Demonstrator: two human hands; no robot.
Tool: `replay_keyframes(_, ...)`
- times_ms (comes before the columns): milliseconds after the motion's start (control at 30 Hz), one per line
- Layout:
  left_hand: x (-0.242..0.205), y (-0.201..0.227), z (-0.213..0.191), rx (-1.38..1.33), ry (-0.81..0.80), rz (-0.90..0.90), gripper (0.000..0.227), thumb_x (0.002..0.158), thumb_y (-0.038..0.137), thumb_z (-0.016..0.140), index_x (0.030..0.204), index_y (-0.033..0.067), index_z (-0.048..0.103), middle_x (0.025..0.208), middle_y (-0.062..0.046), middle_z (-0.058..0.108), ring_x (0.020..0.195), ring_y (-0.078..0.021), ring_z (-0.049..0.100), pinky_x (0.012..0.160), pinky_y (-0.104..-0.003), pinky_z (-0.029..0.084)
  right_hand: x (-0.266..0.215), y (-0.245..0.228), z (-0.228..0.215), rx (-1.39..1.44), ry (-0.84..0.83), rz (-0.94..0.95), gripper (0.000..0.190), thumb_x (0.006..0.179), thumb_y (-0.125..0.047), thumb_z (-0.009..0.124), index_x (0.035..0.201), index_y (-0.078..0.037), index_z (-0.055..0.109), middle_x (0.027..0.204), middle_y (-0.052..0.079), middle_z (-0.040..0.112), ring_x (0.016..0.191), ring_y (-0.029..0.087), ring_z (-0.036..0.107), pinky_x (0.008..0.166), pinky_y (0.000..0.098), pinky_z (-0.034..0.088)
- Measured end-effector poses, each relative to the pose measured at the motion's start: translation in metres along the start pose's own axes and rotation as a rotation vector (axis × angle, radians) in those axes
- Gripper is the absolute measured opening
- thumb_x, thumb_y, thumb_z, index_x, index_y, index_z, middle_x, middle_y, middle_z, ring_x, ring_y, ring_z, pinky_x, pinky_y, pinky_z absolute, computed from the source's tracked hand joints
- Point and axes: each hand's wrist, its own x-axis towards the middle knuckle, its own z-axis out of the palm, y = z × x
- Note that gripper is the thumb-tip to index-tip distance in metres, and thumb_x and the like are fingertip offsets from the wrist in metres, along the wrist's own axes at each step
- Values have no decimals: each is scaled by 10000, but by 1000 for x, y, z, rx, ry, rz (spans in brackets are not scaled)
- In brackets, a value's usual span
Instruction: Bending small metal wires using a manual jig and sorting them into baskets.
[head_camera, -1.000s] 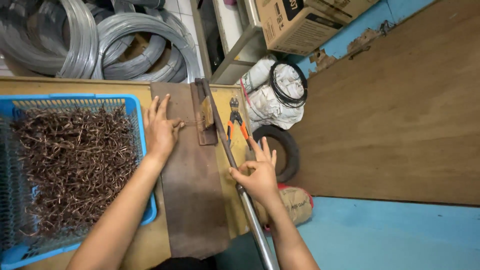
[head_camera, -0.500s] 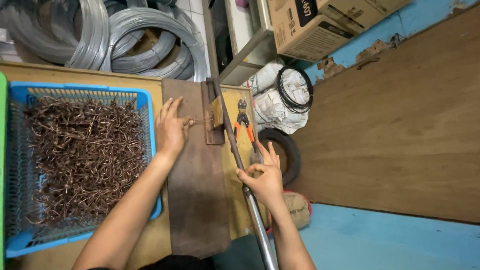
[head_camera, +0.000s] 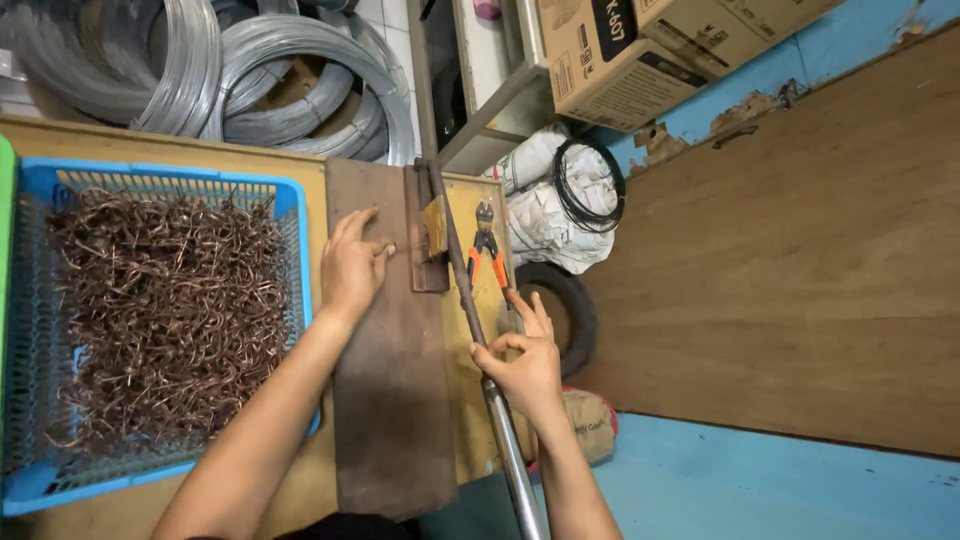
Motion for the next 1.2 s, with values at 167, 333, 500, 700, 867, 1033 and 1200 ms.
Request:
replay_keyframes(167,10,-4,17,-75,38,7,82,870,234,776,937,225,822,1386,-52,627,1375,-329,521,1018,-515,490,1,1,2,16,0,1,206,682,-326,891,620,-164,781,1514,65,551,1515,400,281,1209,638,157)
replay_keyframes(333,5,18,14,-166,100,2,67,870,191,789,924,174,824,1331,-99,656,1316,-352,568,1025,-487,498,-2,5,5,32,7,-9,204,687,-316,889,620,-157,779,1499,88,558,1501,433,287,1190,669,166)
replay_keyframes(500,2,22,11,-235,142,-4,73,885,166,792,947,137,818,1309,-105,662,1291,-345,585,1046,-456,486,-3,9,13,40,3,-20,204,678,-304,894,612,-155,772,1520,74,544,1499,430,295,1201,644,162)
replay_keyframes(700,-4,23,13,-241,139,-49,79,863,178,814,928,133,820,1296,-106,667,1284,-342,588,1062,-442,477,-5,15,27,41,-4,-18,230,679,-322,905,609,-155,763,1526,41,541,1505,391,307,1204,632,166)
replay_keyframes(867,-9,33,17,-392,225,-142,54,884,130,800,934,113,812,1292,-97,671,1224,-342,609,1041,-414,479,-4,12,20,51,11,1,223,666,-309,901,606,-147,760,1506,39,562,1499,395,322,1209,624,180)
replay_keyframes(1033,-17,29,31,-438,263,-214,63,886,118,810,949,116,810,1296,-75,668,1201,-318,611,1025,-388,491,-1,12,14,57,9,36,230,665,-315,897,582,-159,750,1488,20,585,1498,380,336,1218,594,184)
replay_keyframes(1200,-10,32,33,-408,264,-155,47,873,157,833,917,165,817,1296,-64,670,1249,-309,596,1073,-422,442,-2,28,25,70,32,-32,218,634,-304,909,613,-143,763,1474,45,593,1477,410,355,1229,581,183)
